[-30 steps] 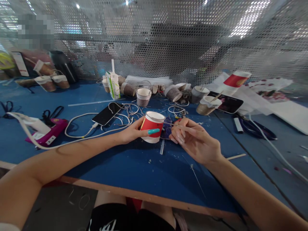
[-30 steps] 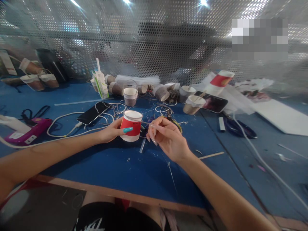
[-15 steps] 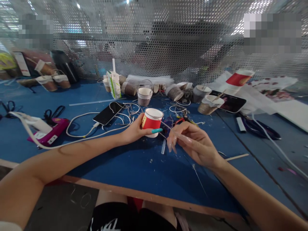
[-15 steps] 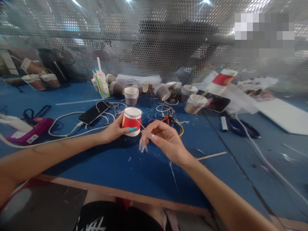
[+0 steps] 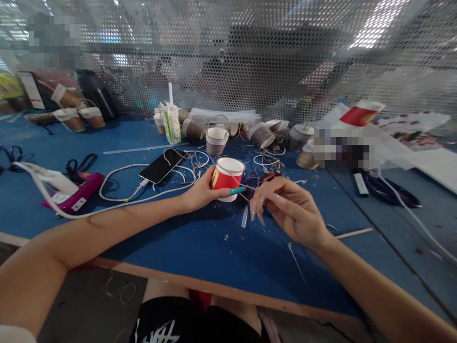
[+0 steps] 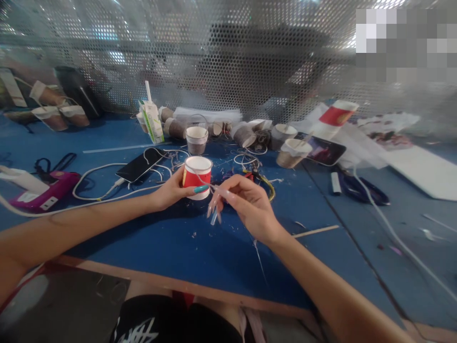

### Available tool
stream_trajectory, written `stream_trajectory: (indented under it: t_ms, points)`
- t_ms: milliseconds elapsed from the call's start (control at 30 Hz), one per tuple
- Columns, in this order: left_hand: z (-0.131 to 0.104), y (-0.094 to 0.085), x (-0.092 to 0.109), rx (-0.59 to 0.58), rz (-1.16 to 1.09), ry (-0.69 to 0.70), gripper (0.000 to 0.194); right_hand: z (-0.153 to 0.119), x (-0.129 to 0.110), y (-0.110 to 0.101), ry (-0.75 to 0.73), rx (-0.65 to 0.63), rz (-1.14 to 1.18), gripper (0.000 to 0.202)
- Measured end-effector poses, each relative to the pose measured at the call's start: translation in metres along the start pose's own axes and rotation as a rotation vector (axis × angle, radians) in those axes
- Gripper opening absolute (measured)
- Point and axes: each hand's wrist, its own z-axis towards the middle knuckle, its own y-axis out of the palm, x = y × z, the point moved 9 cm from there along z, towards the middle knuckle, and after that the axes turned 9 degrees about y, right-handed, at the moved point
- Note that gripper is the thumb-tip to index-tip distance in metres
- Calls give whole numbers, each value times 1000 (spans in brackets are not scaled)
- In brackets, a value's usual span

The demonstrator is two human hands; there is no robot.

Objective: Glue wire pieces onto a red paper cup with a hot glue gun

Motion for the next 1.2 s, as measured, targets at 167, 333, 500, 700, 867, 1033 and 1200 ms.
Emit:
stream_trajectory:
  t_ms: [167, 333, 500, 700, 867, 1033, 1200]
  points:
    - [0, 3, -1, -30, -57, -9, 69, 3, -4, -16, -23, 103, 10, 25]
    - [-2, 4, -1, -64, -71, -31, 74, 2, -8, -23, -26, 209, -15, 29]
    - [-2, 5, 0, -75, -75, -35, 70, 4, -7, -26, -34, 244, -32, 31]
    - [-3, 10, 3, -100, -109, -26, 72, 5, -2, -34, -20, 279, -86, 30]
    - [-3, 10, 2, -117, -112, -20, 71, 5, 2, -41, -5, 334, -120, 31]
    - [-4, 10, 1, -116, -117, -36, 73, 6, 3, -43, -15, 345, -137, 30]
    - [-4, 10, 2, -114, -123, -28, 72, 7, 5, -43, -11, 348, -153, 29]
